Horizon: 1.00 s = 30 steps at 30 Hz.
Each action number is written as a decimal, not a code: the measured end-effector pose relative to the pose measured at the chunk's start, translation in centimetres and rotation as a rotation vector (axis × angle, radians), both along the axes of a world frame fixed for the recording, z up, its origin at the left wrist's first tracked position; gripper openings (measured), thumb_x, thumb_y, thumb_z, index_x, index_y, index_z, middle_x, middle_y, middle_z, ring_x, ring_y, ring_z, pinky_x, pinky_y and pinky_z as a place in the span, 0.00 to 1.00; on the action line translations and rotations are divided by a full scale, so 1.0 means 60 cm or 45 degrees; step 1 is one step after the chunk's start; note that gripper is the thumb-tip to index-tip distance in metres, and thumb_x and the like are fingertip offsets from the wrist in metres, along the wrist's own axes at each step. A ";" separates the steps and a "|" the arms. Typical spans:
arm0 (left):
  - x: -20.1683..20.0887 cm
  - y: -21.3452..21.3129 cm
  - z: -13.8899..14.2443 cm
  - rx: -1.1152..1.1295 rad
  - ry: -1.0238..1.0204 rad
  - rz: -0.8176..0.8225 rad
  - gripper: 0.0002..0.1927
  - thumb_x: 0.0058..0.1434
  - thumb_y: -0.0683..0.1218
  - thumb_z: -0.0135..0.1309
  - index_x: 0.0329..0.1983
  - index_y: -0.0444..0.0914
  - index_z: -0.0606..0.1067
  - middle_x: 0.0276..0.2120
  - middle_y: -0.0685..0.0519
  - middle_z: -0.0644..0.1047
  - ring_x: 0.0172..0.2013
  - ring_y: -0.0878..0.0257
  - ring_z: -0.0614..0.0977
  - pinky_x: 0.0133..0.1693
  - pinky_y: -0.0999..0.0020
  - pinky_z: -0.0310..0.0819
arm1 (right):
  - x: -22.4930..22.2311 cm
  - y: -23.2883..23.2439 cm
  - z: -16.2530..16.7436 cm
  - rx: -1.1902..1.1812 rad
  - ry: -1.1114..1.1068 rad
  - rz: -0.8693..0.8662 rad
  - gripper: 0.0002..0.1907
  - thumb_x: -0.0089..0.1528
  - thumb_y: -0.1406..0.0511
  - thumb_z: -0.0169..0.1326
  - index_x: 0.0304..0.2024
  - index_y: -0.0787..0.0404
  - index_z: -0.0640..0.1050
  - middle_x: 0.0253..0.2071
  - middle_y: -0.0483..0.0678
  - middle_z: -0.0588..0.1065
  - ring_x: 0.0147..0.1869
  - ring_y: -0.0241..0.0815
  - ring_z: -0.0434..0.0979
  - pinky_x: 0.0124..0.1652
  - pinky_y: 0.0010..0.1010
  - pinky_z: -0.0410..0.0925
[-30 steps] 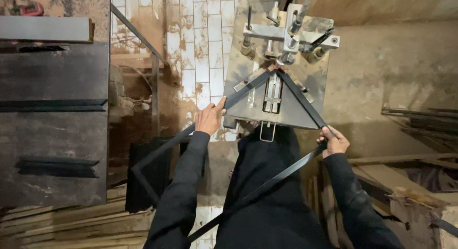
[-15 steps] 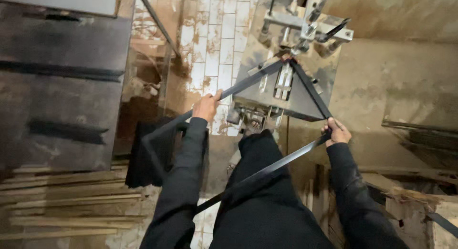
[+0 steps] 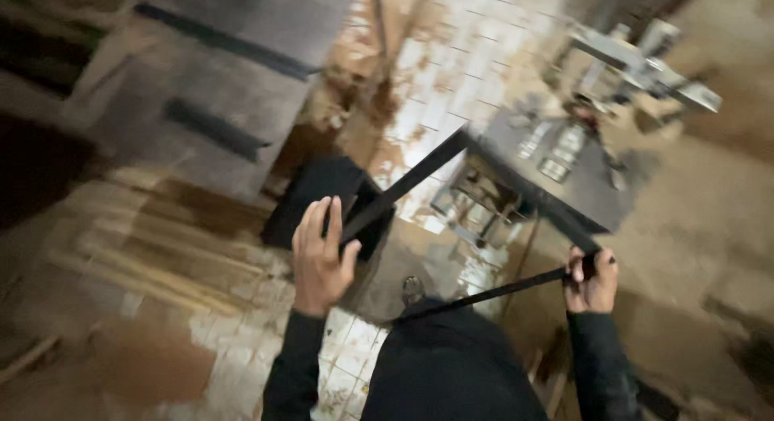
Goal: The person carries black picture frame moulding pieces and assembled frames across the workshop, positions each frame corner under a manual corner-joining machine, and stacks the joined frames on a work table.
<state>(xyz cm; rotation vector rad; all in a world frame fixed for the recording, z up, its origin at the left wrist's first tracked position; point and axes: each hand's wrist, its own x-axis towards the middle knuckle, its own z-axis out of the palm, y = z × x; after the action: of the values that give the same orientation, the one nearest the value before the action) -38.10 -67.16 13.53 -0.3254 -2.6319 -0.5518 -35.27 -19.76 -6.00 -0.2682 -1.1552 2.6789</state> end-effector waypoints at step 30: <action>-0.032 -0.017 -0.410 0.624 -0.624 0.503 0.13 0.57 0.41 0.61 0.46 0.43 0.80 0.35 0.42 0.82 0.40 0.43 0.83 0.43 0.51 0.76 | 0.070 0.028 -0.068 1.294 -0.614 0.271 0.21 0.67 0.66 0.59 0.60 0.69 0.74 0.52 0.53 0.79 0.56 0.41 0.79 0.55 0.32 0.70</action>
<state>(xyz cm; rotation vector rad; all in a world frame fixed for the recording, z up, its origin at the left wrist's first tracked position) -40.04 -68.15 -11.05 0.5306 -2.7640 -1.2165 -31.06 -18.10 -10.08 -0.6279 -2.5938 1.8341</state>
